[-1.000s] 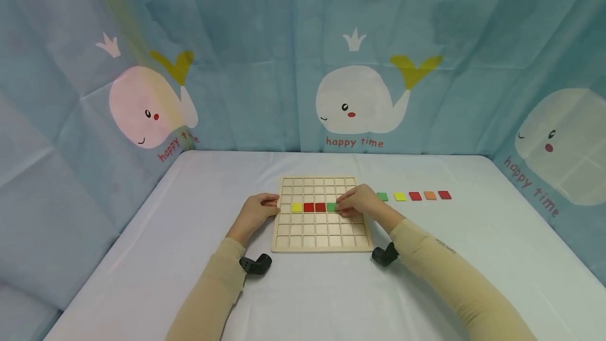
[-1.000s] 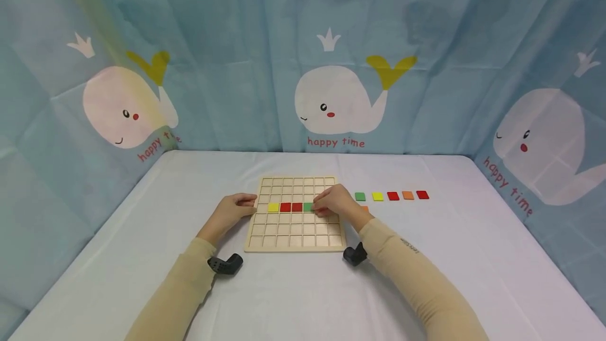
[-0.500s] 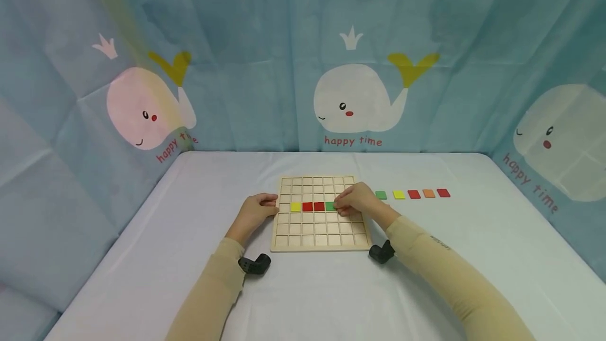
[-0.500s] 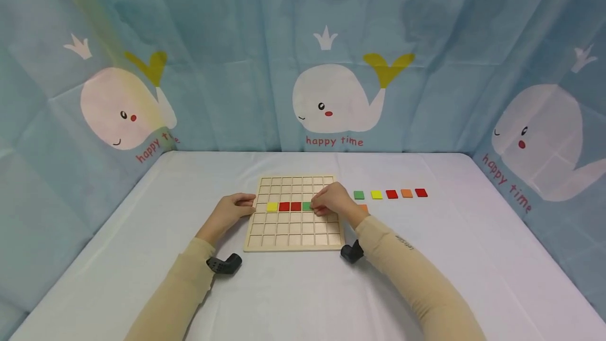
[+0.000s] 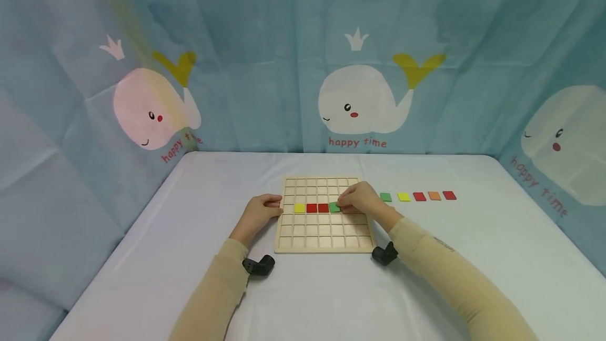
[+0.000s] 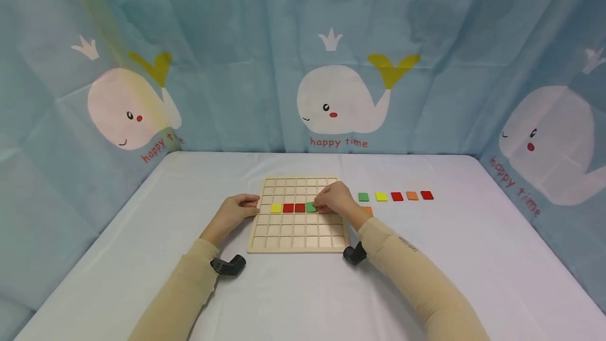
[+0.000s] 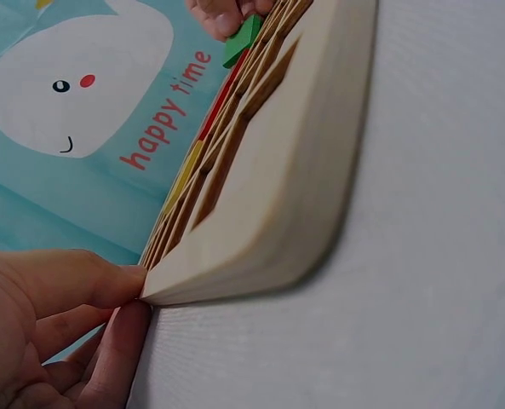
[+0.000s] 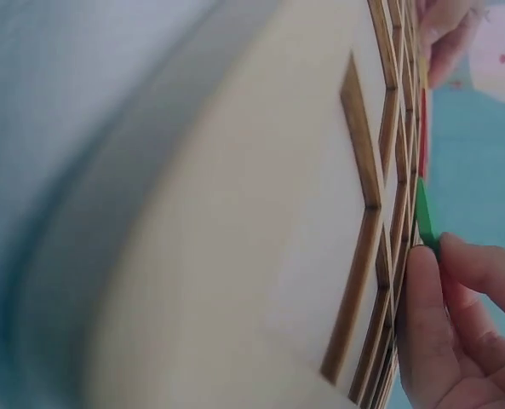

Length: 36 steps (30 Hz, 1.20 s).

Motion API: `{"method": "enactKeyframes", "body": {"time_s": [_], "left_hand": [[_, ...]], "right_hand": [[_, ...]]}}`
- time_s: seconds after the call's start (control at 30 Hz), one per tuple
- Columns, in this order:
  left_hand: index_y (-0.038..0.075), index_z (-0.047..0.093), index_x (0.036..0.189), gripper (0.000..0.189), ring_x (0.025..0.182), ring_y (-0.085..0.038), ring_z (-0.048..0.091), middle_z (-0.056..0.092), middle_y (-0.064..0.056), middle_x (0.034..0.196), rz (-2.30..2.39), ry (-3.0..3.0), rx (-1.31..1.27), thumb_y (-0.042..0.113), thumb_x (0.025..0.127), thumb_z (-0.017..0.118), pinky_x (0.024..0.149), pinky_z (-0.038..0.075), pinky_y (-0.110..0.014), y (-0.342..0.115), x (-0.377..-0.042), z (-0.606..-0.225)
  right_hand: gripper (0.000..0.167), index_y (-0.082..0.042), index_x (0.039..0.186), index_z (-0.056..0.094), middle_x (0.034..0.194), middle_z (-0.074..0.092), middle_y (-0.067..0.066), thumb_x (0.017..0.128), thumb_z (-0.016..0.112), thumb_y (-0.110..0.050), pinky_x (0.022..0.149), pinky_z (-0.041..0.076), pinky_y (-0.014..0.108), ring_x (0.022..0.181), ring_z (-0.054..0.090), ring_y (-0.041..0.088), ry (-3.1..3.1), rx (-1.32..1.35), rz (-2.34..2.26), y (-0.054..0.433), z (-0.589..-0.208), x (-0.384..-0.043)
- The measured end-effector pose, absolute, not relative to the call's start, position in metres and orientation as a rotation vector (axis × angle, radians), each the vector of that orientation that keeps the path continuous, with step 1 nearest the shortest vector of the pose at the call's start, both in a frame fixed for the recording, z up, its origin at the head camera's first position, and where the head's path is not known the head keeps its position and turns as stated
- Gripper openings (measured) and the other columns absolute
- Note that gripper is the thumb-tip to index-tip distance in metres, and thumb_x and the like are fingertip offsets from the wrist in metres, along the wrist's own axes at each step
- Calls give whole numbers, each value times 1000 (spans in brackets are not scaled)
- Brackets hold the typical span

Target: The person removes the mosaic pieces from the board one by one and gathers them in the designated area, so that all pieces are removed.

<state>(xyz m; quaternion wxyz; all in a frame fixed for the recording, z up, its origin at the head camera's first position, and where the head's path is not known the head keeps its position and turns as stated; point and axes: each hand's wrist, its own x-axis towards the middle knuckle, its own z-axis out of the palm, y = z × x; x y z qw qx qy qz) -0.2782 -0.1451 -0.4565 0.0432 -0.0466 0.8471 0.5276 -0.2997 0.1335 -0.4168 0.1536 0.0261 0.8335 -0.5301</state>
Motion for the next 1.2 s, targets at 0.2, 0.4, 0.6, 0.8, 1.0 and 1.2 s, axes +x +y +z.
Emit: {"method": "enactKeyframes", "body": {"time_s": [0.2, 0.4, 0.6, 0.8, 1.0, 1.2], "left_hand": [[5, 64, 130, 43, 104, -21, 63, 67, -11, 114, 1623, 2594, -161, 5, 88, 71, 89, 51, -31, -142, -279, -456], [4, 64, 130, 42, 103, -21, 63, 67, -13, 113, 1617, 2599, -149, 4, 88, 71, 88, 52, -32, -143, -279, -455], [4, 64, 130, 43, 103, -21, 63, 68, -13, 112, 1603, 2590, -162, 4, 88, 71, 87, 52, -31, -145, -277, -456], [3, 64, 129, 42, 103, -22, 64, 68, -14, 112, 1612, 2607, -159, 4, 87, 71, 88, 52, -33, -145, -278, -458], [4, 64, 130, 43, 102, -21, 64, 68, -13, 112, 1613, 2596, -151, 4, 88, 71, 87, 52, -32, -144, -279, -458], [3, 64, 129, 41, 103, -23, 64, 68, -14, 112, 1612, 2605, -142, 4, 88, 70, 89, 52, -34, -144, -278, -458]], "right_hand": [[16, 5, 99, 71, 84, 74, 6, 86, 74, -3, 69, 60, 27, 65, 69, 10, 2325, 84, -1565, 136, -411, -299], [15, 5, 99, 71, 84, 74, 6, 86, 74, -1, 71, 61, 29, 66, 70, 11, 2305, 98, -1579, 133, -413, -298], [17, 6, 102, 71, 85, 74, 7, 87, 73, -2, 68, 60, 27, 64, 70, 10, 2300, 128, -1579, 133, -420, -297], [20, 8, 105, 70, 83, 74, 5, 88, 72, -2, 68, 60, 27, 64, 69, 9, 2262, 114, -1641, 135, -418, -296], [21, 7, 105, 70, 81, 74, 5, 87, 73, -4, 68, 60, 26, 63, 69, 9, 2272, 108, -1609, 140, -413, -291], [25, 6, 108, 71, 79, 74, 3, 88, 74, -8, 69, 60, 25, 62, 69, 8, 2292, 103, -1565, 148, -410, -290]]}}
